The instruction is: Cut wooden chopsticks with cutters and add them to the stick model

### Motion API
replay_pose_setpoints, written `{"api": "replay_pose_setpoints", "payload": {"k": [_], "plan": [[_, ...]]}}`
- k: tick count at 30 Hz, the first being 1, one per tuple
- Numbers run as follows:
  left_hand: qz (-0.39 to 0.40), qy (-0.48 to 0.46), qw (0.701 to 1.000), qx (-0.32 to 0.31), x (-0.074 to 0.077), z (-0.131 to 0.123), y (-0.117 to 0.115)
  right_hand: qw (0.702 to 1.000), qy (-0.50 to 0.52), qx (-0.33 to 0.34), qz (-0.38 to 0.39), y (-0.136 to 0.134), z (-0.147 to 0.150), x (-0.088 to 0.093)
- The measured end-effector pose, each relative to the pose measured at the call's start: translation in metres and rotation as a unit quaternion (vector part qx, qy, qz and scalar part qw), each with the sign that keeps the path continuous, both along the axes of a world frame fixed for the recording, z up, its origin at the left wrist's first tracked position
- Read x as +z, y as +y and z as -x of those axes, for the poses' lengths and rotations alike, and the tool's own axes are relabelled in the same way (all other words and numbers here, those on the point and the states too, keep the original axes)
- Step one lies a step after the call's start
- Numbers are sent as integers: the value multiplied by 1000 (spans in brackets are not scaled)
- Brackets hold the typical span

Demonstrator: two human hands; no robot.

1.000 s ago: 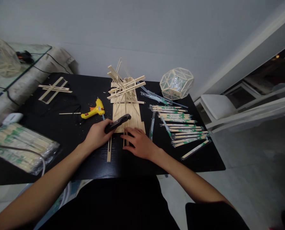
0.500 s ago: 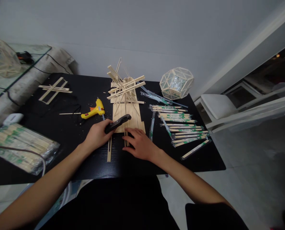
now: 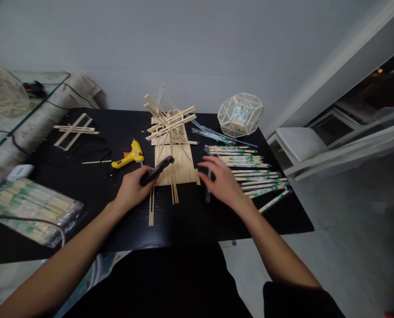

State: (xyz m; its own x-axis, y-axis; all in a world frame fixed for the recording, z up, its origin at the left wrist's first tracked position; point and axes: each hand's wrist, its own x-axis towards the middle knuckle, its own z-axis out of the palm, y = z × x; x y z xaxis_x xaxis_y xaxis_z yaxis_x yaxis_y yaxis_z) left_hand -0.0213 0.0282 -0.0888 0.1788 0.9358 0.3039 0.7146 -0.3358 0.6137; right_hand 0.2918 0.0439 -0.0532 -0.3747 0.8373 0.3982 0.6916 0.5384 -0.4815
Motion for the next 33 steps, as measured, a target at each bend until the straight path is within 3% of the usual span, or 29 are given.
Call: {"api": "replay_pose_setpoints", "payload": {"k": [5, 9, 15, 22, 27, 33], "plan": [[-14, -19, 1000, -4, 3, -1, -2, 982, -91, -164, -9, 23, -76, -1], [-29, -26, 999, -14, 1, -1, -3, 968, -149, -182, 93, 25, -109, -12], [-27, -27, 999, -7, 0, 0, -2, 970, -156, -156, 98, 22, -110, -28], [-29, -30, 999, -5, -1, 0, -2, 965, -203, -142, 90, 24, -104, -31], [-29, -32, 999, -3, -1, 0, -1, 964, -216, -132, 80, 23, -98, -27], [-32, -37, 999, -9, 1, 0, -2, 970, -179, -161, 42, 22, -92, -9]]}}
